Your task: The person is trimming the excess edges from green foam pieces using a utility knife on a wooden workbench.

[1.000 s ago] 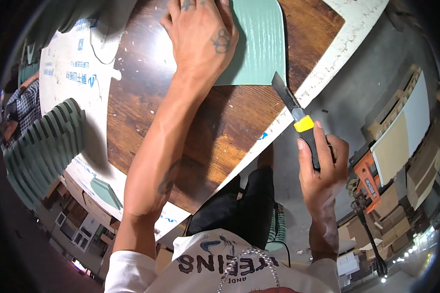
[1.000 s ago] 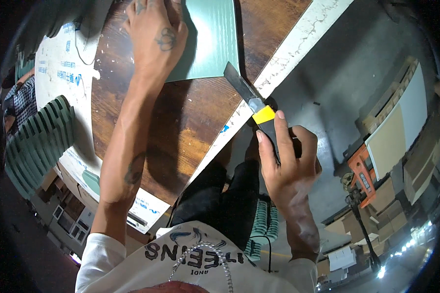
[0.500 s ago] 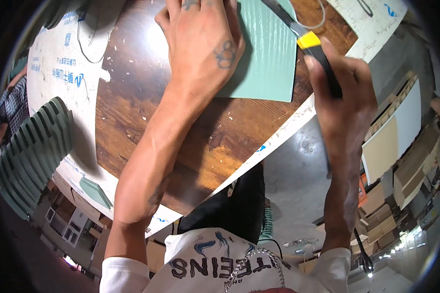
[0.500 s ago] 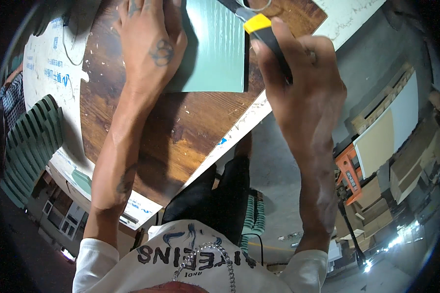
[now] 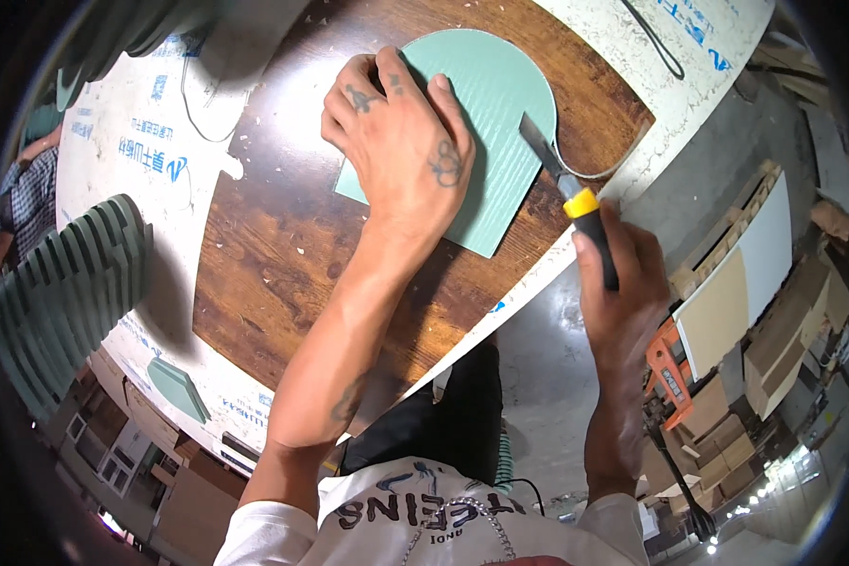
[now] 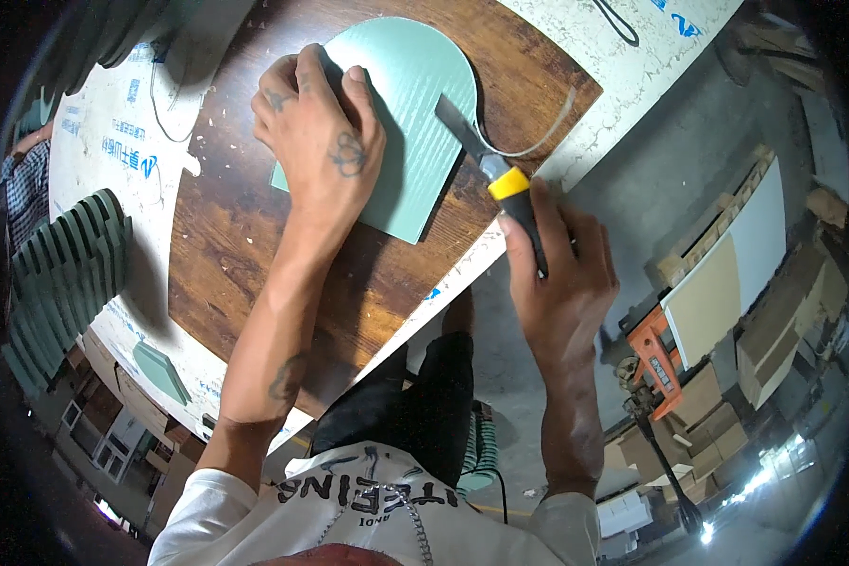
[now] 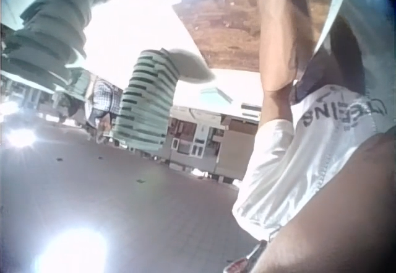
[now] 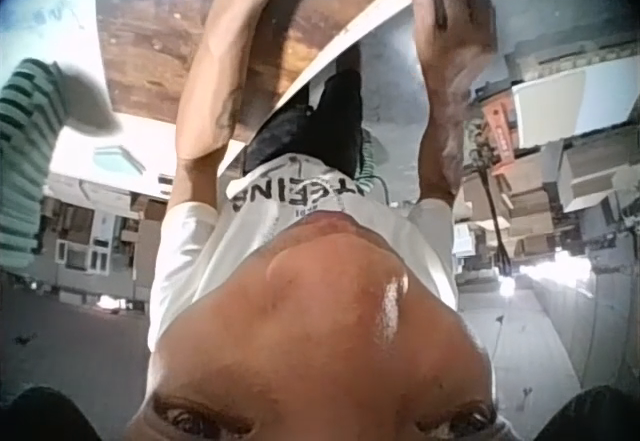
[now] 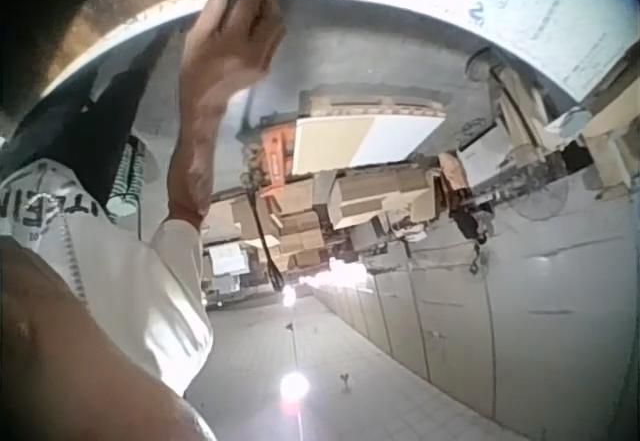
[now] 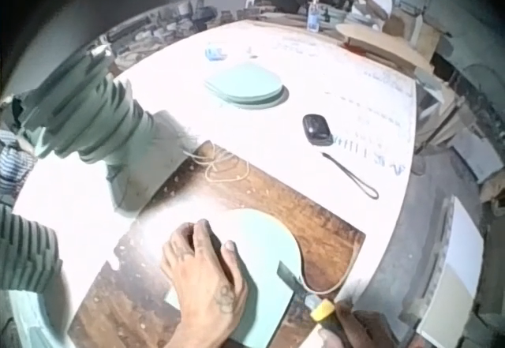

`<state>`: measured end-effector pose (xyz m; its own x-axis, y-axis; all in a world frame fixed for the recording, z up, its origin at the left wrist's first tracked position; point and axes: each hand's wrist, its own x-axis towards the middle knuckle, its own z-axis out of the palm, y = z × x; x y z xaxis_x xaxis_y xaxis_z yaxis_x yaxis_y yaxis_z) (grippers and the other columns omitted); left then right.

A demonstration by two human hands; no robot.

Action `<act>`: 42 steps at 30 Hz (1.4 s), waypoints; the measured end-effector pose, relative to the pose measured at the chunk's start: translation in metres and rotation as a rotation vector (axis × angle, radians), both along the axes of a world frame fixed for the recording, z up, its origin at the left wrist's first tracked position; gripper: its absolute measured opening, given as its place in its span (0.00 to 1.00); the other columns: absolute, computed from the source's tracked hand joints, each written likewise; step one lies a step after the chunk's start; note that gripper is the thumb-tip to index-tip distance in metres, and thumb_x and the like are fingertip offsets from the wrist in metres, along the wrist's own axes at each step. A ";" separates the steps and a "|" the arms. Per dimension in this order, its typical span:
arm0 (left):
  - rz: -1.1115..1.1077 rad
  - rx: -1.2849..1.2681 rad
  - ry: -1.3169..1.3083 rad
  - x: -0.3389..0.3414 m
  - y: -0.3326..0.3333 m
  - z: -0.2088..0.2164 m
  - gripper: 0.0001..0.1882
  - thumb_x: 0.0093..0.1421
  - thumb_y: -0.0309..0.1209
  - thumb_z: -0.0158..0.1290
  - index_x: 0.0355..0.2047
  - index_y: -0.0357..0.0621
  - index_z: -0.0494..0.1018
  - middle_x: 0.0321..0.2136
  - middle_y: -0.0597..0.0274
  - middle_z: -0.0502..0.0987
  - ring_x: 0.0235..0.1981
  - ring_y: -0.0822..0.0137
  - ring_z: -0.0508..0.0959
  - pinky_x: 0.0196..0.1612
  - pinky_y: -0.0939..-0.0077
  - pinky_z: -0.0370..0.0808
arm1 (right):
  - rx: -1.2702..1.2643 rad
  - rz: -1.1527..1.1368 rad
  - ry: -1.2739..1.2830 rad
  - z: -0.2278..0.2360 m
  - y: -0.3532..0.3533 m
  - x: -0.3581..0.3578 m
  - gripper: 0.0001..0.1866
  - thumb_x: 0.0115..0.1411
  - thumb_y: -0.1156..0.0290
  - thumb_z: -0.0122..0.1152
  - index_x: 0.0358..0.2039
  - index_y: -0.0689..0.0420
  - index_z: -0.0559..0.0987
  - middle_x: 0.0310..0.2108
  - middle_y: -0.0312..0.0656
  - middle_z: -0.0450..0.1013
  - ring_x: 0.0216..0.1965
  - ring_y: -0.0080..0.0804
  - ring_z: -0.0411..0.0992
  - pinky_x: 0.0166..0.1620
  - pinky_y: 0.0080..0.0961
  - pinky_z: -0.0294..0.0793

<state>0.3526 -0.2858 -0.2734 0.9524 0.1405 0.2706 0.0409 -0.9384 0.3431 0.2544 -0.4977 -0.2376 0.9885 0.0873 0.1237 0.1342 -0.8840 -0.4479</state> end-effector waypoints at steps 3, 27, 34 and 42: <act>-0.010 -0.020 -0.014 -0.002 0.003 -0.003 0.25 0.69 0.40 0.46 0.52 0.24 0.69 0.42 0.34 0.69 0.48 0.45 0.66 0.54 0.41 0.61 | -0.074 0.007 -0.031 -0.002 -0.004 0.009 0.21 0.61 0.61 0.68 0.53 0.55 0.81 0.39 0.42 0.74 0.38 0.38 0.76 0.34 0.35 0.81; -0.121 0.057 0.023 0.015 0.016 0.005 0.19 0.68 0.44 0.51 0.57 0.56 0.73 0.61 0.31 0.60 0.65 0.34 0.57 0.62 0.30 0.54 | -0.035 0.076 0.007 -0.002 -0.005 -0.023 0.23 0.59 0.66 0.70 0.54 0.56 0.78 0.37 0.44 0.72 0.36 0.43 0.73 0.35 0.38 0.77; -0.067 0.113 0.030 -0.001 0.011 -0.001 0.20 0.69 0.36 0.46 0.60 0.53 0.72 0.49 0.31 0.71 0.61 0.41 0.63 0.65 0.42 0.58 | -0.054 -0.037 -0.032 -0.009 0.009 -0.029 0.25 0.56 0.69 0.72 0.55 0.56 0.78 0.36 0.43 0.70 0.36 0.41 0.73 0.35 0.36 0.77; -0.105 0.059 -0.014 0.002 0.007 0.006 0.25 0.58 0.25 0.54 0.58 0.45 0.70 0.53 0.32 0.63 0.56 0.36 0.64 0.59 0.42 0.64 | -0.068 -0.001 -0.066 -0.009 0.010 0.011 0.26 0.59 0.63 0.71 0.57 0.55 0.78 0.37 0.43 0.72 0.35 0.37 0.75 0.33 0.32 0.79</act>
